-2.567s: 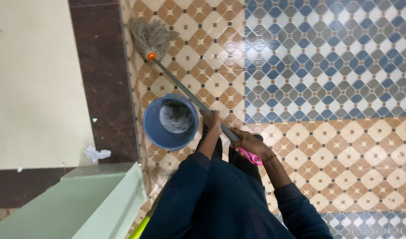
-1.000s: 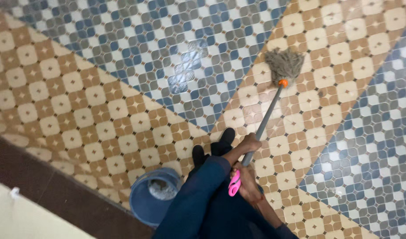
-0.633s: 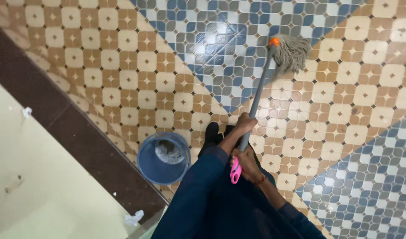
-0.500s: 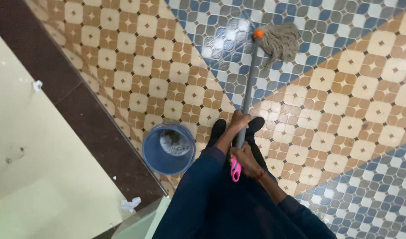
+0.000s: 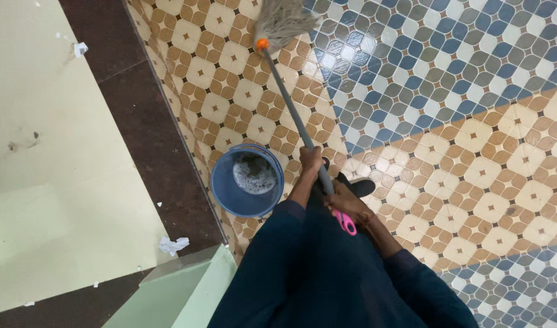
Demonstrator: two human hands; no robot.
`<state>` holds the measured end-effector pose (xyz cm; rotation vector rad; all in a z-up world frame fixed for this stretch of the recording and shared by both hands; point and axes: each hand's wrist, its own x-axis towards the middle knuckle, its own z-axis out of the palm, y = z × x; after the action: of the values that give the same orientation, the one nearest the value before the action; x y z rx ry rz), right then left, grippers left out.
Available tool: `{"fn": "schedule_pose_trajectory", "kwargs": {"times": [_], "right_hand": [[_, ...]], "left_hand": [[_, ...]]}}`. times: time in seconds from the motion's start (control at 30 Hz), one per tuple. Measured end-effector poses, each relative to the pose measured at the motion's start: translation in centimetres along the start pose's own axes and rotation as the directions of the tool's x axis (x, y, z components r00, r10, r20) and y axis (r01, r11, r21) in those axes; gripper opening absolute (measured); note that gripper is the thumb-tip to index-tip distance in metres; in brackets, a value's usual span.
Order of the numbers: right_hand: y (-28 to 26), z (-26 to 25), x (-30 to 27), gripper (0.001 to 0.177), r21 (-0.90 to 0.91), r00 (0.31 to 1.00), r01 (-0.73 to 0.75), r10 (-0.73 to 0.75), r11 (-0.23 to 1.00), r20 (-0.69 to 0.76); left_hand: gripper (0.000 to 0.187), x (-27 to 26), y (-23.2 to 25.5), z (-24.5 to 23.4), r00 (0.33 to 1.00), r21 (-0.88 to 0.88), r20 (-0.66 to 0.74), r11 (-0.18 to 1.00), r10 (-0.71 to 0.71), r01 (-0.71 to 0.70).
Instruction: The person dips a mop into a bucket of water, wrings it out by hand, and then mops the tiled floor.
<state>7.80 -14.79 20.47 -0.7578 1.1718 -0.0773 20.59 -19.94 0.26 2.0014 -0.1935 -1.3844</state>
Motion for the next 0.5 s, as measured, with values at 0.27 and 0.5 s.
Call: {"fn": "schedule_pose_trajectory", "kwargs": {"times": [0.27,0.5], "right_hand": [[2.3,-3.4,-6.4,0.042,0.030,0.988,-0.099,0.102,0.995,-0.118],[15.6,-0.1,-14.7,0.046,0.331,0.945,0.089,0.025,0.940,-0.326]], "left_hand": [[0.049,-4.3,-4.5,3.7,0.997,0.157,0.064,0.987,-0.031,0.021],[0.051,-12.5,-14.2,6.1,0.981,0.566,0.183,0.809,0.062,-0.157]]}}
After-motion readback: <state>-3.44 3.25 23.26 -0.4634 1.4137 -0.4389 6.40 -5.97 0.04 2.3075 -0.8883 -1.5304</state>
